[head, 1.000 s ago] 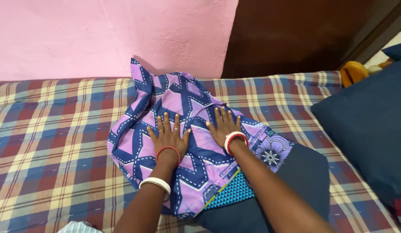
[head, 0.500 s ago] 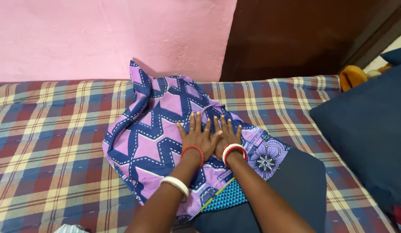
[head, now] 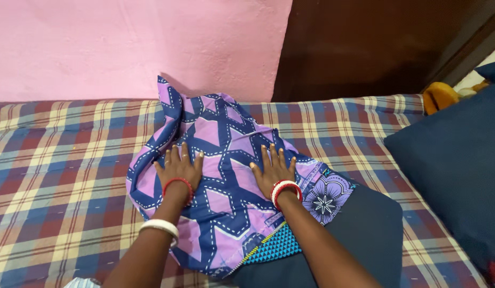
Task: The person puts a patterned purple cover onto a blue pillow while working on a bed.
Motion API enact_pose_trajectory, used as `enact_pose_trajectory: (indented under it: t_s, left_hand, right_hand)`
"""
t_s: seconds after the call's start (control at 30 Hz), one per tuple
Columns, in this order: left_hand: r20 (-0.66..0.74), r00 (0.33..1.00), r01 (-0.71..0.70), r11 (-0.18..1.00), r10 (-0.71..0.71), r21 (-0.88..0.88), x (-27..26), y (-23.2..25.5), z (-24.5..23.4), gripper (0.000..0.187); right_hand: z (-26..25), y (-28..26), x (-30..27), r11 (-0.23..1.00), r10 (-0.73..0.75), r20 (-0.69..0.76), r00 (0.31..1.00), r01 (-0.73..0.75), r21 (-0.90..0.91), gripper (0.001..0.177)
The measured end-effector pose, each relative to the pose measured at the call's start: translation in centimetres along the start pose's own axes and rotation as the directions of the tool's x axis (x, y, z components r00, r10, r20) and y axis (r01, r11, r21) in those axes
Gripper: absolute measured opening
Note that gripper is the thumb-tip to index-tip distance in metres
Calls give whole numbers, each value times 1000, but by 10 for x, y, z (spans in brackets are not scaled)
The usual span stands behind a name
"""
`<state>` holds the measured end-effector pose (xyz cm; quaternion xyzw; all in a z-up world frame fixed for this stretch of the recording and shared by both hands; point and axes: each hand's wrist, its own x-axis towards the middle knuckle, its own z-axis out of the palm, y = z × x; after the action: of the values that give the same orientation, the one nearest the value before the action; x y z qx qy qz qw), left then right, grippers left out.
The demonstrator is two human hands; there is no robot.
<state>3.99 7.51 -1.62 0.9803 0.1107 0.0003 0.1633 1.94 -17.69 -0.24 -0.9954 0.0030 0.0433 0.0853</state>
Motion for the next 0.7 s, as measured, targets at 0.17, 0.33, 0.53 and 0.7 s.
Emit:
enact_pose_trajectory:
  t_s: [0.17, 0.33, 0.53, 0.7]
  left_hand:
    - [-97, 994, -42, 997, 48, 69, -43, 27, 17, 90]
    - [58, 970, -238, 970, 235, 46, -84, 91, 5, 94]
    - [92, 893, -444, 895, 440, 30, -61, 115, 7, 72]
    - [-2, 867, -493, 858, 498, 145, 2, 91, 11, 65]
  right_hand:
    - [1, 1, 1, 1000, -7, -8, 1000, 7, -14, 76]
    - [10, 8, 8, 999, -8, -4, 1000, 8, -40, 78]
    - [26, 18, 17, 995, -42, -36, 998, 38, -89, 77]
    - [15, 10, 10, 1000, -16, -28, 999, 16, 0, 76]
